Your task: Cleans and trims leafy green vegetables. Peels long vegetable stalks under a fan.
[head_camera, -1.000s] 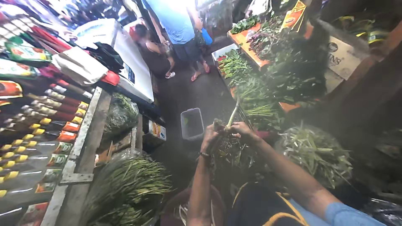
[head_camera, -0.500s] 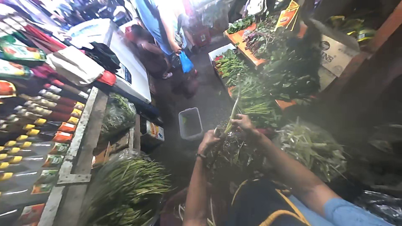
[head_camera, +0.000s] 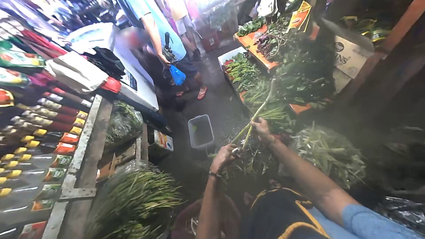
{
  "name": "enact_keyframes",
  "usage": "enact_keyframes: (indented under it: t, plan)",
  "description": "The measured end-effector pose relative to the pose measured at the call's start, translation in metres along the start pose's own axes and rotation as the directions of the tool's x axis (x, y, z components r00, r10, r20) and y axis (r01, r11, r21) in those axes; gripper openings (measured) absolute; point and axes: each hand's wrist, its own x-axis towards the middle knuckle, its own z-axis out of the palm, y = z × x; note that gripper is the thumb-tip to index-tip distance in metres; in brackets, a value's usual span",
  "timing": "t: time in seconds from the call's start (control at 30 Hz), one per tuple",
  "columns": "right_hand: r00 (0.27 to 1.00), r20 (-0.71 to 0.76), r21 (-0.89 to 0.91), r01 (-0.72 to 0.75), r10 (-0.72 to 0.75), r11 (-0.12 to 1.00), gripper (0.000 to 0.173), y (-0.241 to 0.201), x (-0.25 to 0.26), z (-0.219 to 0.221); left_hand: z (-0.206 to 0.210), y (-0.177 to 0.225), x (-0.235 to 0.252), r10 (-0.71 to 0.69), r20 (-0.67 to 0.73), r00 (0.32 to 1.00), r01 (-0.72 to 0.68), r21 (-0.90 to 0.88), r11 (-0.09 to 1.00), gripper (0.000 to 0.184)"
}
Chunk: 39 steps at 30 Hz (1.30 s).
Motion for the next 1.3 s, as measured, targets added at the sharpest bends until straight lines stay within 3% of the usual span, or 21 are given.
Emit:
enact_keyframes:
  t: [0.1, 0.23, 0.43, 0.6, 0.73, 0.87, 0.97, 1.03, 1.1, 1.2, 1.23, 1.3]
  plan:
    - [0.995, 0.009, -0.041, 0.101, -0.101, 0.994, 0.032, -0.001, 0.01, -0.002, 0.0, -0.009, -0.005, -0.054, -0.055, 0.997, 0.055, 0.007, 0.998, 0.029]
    - [0.981, 0.102, -0.06, 0.173, -0.167, 0.983, 0.031, -0.015, 0.017, -0.013, -0.01, -0.018, -0.012, -0.332, -0.17, 0.928, 0.338, 0.003, 0.941, 0.026]
    - [0.924, 0.31, -0.2, 0.295, -0.226, 0.934, 0.031, -0.018, 0.016, -0.016, -0.048, -0.008, -0.005, -0.428, -0.231, 0.874, 0.396, -0.174, 0.902, 0.028]
    - [0.863, 0.459, -0.348, 0.394, -0.212, 0.851, 0.032, -0.016, 0.01, -0.002, -0.057, 0.015, 0.016, -0.366, -0.408, 0.836, 0.216, -0.369, 0.904, 0.024]
    - [0.73, 0.649, -0.351, 0.536, -0.213, 0.768, 0.031, -0.013, -0.002, 0.011, -0.048, 0.023, 0.036, -0.282, -0.607, 0.743, -0.05, -0.47, 0.881, 0.025]
    - [0.654, 0.741, -0.359, 0.575, -0.15, 0.735, 0.031, -0.017, -0.008, 0.016, -0.039, 0.025, 0.049, -0.308, -0.676, 0.669, -0.296, -0.623, 0.724, 0.014]
    - [0.704, 0.674, -0.339, 0.563, -0.223, 0.754, 0.037, -0.015, -0.001, 0.005, -0.034, 0.021, 0.049, -0.451, -0.657, 0.604, -0.361, -0.731, 0.579, 0.014]
    - [0.743, 0.599, -0.39, 0.596, -0.299, 0.702, 0.038, -0.018, 0.008, -0.019, -0.032, 0.016, 0.044, -0.541, -0.619, 0.569, -0.369, -0.78, 0.505, 0.017]
    - [0.732, 0.534, -0.459, 0.671, -0.422, 0.583, 0.033, -0.019, 0.02, -0.056, -0.03, 0.009, 0.035, -0.594, -0.581, 0.557, -0.389, -0.814, 0.432, 0.027]
    - [0.765, 0.437, -0.63, 0.636, -0.473, 0.445, 0.029, -0.036, 0.026, -0.125, -0.02, -0.002, 0.024, -0.611, -0.564, 0.555, -0.454, -0.821, 0.346, 0.032]
    - [0.741, 0.404, -0.673, 0.638, -0.537, 0.374, 0.027, -0.031, 0.042, -0.153, -0.015, -0.005, 0.023, -0.617, -0.564, 0.549, -0.468, -0.819, 0.333, 0.032]
    - [0.622, 0.356, -0.728, 0.653, -0.698, 0.21, 0.022, -0.008, 0.088, -0.211, -0.005, -0.01, 0.021, -0.614, -0.571, 0.545, -0.492, -0.811, 0.317, 0.032]
